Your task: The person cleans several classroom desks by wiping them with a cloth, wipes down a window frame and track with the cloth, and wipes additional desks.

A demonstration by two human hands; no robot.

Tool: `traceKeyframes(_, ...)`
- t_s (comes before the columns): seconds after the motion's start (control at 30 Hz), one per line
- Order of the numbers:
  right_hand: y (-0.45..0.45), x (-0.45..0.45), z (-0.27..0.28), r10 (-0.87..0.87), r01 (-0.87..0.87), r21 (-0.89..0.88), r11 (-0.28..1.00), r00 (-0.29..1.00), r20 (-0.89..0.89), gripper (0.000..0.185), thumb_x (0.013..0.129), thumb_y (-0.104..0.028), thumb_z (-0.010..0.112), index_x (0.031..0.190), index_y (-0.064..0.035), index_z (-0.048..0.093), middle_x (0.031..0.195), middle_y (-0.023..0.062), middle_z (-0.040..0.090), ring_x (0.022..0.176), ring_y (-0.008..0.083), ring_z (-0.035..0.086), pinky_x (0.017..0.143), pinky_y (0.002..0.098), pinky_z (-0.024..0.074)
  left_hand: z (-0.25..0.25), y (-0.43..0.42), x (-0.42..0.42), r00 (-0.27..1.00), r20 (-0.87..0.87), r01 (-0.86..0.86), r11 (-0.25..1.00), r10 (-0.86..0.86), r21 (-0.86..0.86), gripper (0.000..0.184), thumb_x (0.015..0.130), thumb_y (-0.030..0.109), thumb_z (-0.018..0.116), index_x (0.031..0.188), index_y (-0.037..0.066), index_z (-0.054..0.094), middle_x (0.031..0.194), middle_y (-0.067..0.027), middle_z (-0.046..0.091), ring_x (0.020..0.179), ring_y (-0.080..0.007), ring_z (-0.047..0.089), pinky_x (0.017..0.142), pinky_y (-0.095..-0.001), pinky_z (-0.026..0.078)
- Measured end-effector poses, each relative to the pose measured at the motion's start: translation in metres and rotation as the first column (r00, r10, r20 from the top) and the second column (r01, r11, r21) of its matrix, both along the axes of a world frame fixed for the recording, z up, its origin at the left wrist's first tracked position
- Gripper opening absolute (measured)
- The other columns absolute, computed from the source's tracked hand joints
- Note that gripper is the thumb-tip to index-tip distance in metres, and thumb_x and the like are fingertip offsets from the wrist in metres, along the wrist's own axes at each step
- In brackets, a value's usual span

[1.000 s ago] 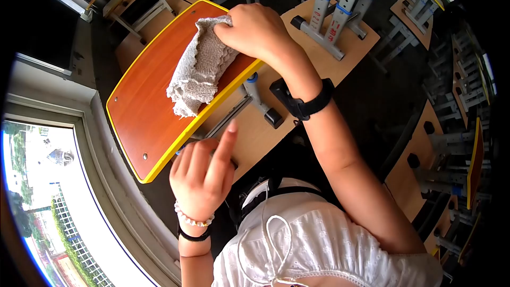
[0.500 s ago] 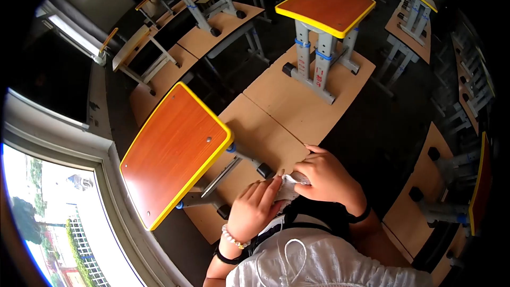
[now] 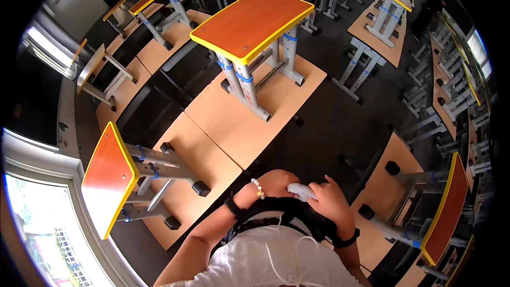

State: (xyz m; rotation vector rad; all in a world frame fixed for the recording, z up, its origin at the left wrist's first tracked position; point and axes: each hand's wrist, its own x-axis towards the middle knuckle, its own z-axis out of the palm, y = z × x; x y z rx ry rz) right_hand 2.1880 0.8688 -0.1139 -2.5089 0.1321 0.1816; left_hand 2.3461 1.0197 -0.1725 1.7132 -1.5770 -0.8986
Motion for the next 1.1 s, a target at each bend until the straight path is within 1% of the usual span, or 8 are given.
traceKeyframes(0.2,-0.029,0.005,-0.008,-0.155,0.164,0.163,0.973,0.986,-0.065,0.025,0.081,-0.016,0.062,0.102,-0.0013,0.058,0.082,0.0233,0.063,0.081,0.0427,0.06,0.093,0.051,0.045,0.01,-0.045,0.031,0.993,0.114,-0.021,0.999,0.017,0.039,0.021,0.074,0.018,0.068,0.092,0.009,0.07,0.082,-0.0142,0.067,0.079,-0.0348,0.065,0.07,-0.0438,0.051)
traceKeyframes(0.43,-0.089,0.095,0.019,-0.061,0.086,-0.051,0.995,0.924,0.377,0.04,0.078,0.0,0.061,0.118,0.0002,0.056,0.097,0.0226,0.066,0.09,0.0397,0.063,0.1,0.0513,0.0422,0.099,-0.113,0.124,0.622,0.782,0.134,0.979,0.039,-0.156,0.006,0.067,0.016,0.069,0.065,0.01,0.071,0.065,-0.0105,0.068,0.069,-0.0286,0.07,0.059,-0.0384,0.054)
traceKeyframes(0.57,-0.134,0.166,0.042,-0.017,0.168,-0.179,0.969,0.773,0.634,0.041,0.079,0.002,0.056,0.12,0.0016,0.059,0.111,0.0214,0.063,0.1,0.0429,0.059,0.096,0.0506,0.0444,0.185,-0.134,0.168,0.299,0.928,0.114,0.957,0.224,-0.268,0.006,0.068,0.017,0.068,0.065,0.014,0.072,0.065,-0.0051,0.069,0.07,-0.024,0.07,0.056,-0.0355,0.051)
traceKeyframes(0.7,-0.185,0.252,0.079,0.104,0.189,-0.267,0.945,0.599,0.794,0.04,0.08,0.003,0.055,0.12,0.0016,0.06,0.11,0.0194,0.065,0.1,0.0405,0.06,0.094,0.0492,0.0458,0.243,-0.165,0.217,0.282,0.958,-0.019,0.998,0.06,-0.057,0.009,0.073,0.02,0.071,0.081,0.015,0.075,0.078,-0.0052,0.072,0.078,-0.0265,0.071,0.061,-0.0385,0.055)
traceKeyframes(0.8,-0.209,0.316,0.097,0.25,0.278,-0.343,0.897,0.32,0.914,0.03,0.085,0.004,0.058,0.114,0.0002,0.063,0.102,0.0143,0.069,0.091,0.0305,0.066,0.094,0.0461,0.0481,0.263,-0.182,0.251,0.042,0.99,-0.005,0.991,0.136,-0.136,0.009,0.075,0.02,0.069,0.082,0.017,0.074,0.079,-0.0032,0.072,0.08,-0.0236,0.071,0.058,-0.0365,0.054)
traceKeyframes(0.93,-0.229,0.384,0.105,0.158,0.295,-0.16,0.942,0.031,0.987,0.03,0.087,-0.001,0.063,0.117,-0.0027,0.064,0.112,0.0099,0.069,0.1,0.0374,0.063,0.094,0.045,0.0477,0.287,-0.198,0.286,-0.314,0.847,0.188,0.902,0.43,-0.388,0.007,0.073,0.021,0.07,0.067,0.02,0.072,0.07,0.0026,0.07,0.069,-0.0201,0.07,0.055,-0.0347,0.051)
traceKeyframes(1.03,-0.232,0.421,0.111,0.23,0.073,-0.275,0.959,0.368,0.901,0.044,0.087,-0.002,0.06,0.13,-0.0048,0.055,0.125,0.0159,0.061,0.116,0.0407,0.054,0.105,0.0489,0.0374,0.26,-0.193,0.321,-0.254,0.845,-0.039,0.868,0.47,-0.495,0.007,0.066,0.021,0.071,0.064,0.015,0.07,0.066,0.0003,0.067,0.067,-0.0204,0.068,0.055,-0.0333,0.048)
traceKeyframes(1.1,-0.222,0.436,0.103,0.383,-0.174,-0.36,0.917,0.639,0.667,0.052,0.085,-0.003,0.061,0.136,-0.0064,0.049,0.136,0.0161,0.052,0.125,0.0346,0.05,0.112,0.0498,0.0273,0.221,-0.182,0.334,-0.116,0.954,-0.368,0.881,0.275,-0.299,0.008,0.076,0.023,0.07,0.076,0.017,0.074,0.077,-0.0009,0.071,0.077,-0.0186,0.07,0.059,-0.034,0.051)
